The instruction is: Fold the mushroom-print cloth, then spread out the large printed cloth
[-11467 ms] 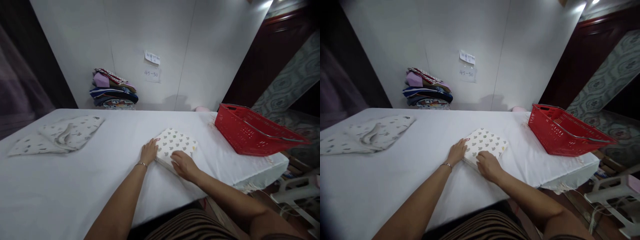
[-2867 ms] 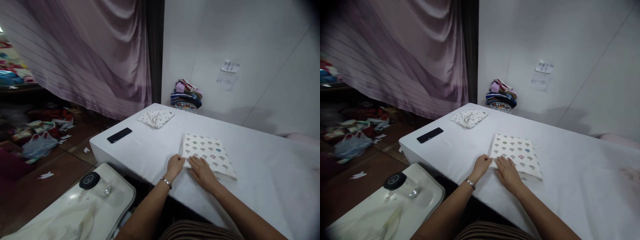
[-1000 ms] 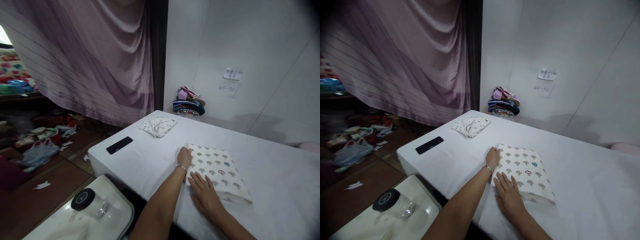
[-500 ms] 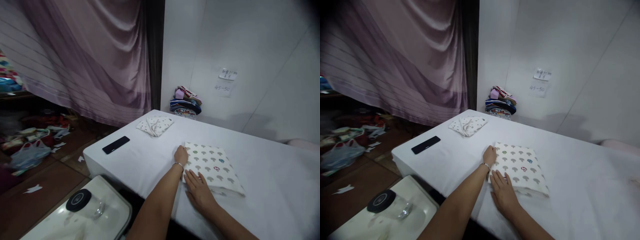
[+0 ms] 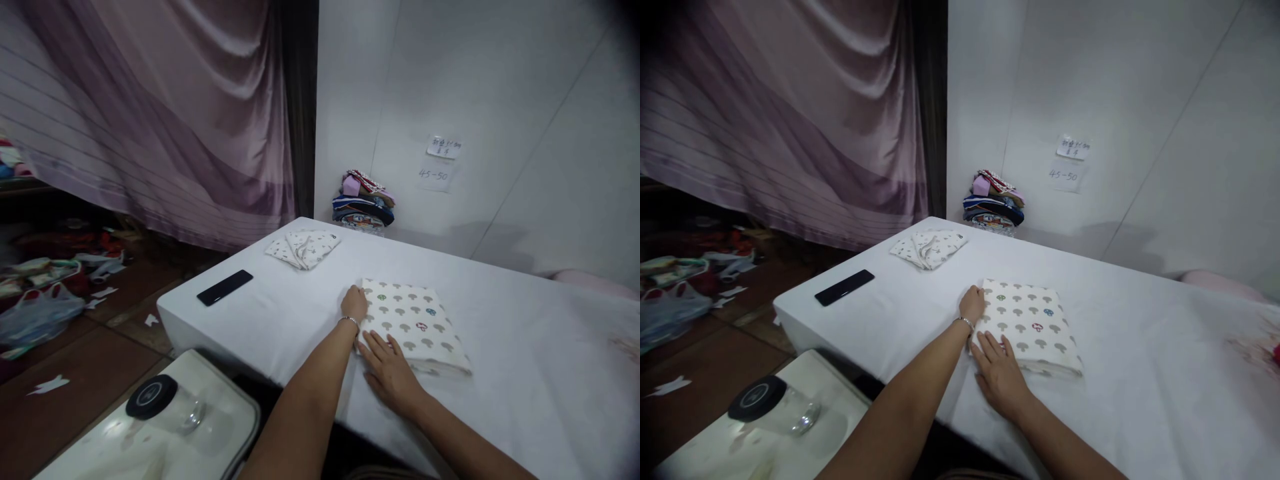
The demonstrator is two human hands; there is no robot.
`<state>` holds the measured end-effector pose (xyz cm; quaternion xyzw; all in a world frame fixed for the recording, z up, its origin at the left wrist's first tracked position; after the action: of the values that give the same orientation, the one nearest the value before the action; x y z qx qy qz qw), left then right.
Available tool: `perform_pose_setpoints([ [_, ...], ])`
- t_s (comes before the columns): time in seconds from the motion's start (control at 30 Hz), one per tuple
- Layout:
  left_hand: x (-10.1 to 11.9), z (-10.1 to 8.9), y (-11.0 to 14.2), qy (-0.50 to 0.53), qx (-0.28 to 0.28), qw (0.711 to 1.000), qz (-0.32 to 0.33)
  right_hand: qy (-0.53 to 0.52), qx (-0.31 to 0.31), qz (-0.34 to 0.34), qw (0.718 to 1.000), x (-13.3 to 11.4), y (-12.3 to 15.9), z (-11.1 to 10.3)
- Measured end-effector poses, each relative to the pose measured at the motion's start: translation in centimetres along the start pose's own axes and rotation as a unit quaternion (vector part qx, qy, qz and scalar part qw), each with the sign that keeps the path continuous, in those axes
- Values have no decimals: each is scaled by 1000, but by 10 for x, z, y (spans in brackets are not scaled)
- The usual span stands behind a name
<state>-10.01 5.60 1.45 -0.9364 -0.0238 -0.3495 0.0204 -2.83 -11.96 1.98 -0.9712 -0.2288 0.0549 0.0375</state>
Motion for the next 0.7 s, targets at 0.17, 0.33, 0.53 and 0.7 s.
perform_pose_setpoints([
  [0.17,-1,-2,-4,4,-1,1000,-11,6,17,-2,1000,0,1,2],
  [0.33,0,-1,-11,2,-12,1000,-13,13,31,-7,999,0,1,5],
  [0.53,0,6,-15,-10,-30,999,-6,14,27,0,1000,0,0,5],
  [0.7,-1,9,-16,-20,-29,999,-6,20,30,-5,999,0,0,7],
])
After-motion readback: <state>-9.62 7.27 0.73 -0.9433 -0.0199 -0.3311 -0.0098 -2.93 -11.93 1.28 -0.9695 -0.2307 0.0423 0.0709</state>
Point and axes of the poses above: each hand's wrist, its own y-axis away from the middle knuckle, its own z-axis out of the palm, x = y × z, the point moved 7 cm from there along -y, towards the middle knuckle, and after that the axes turned 4 degrees about z, right-handed, at the moved point
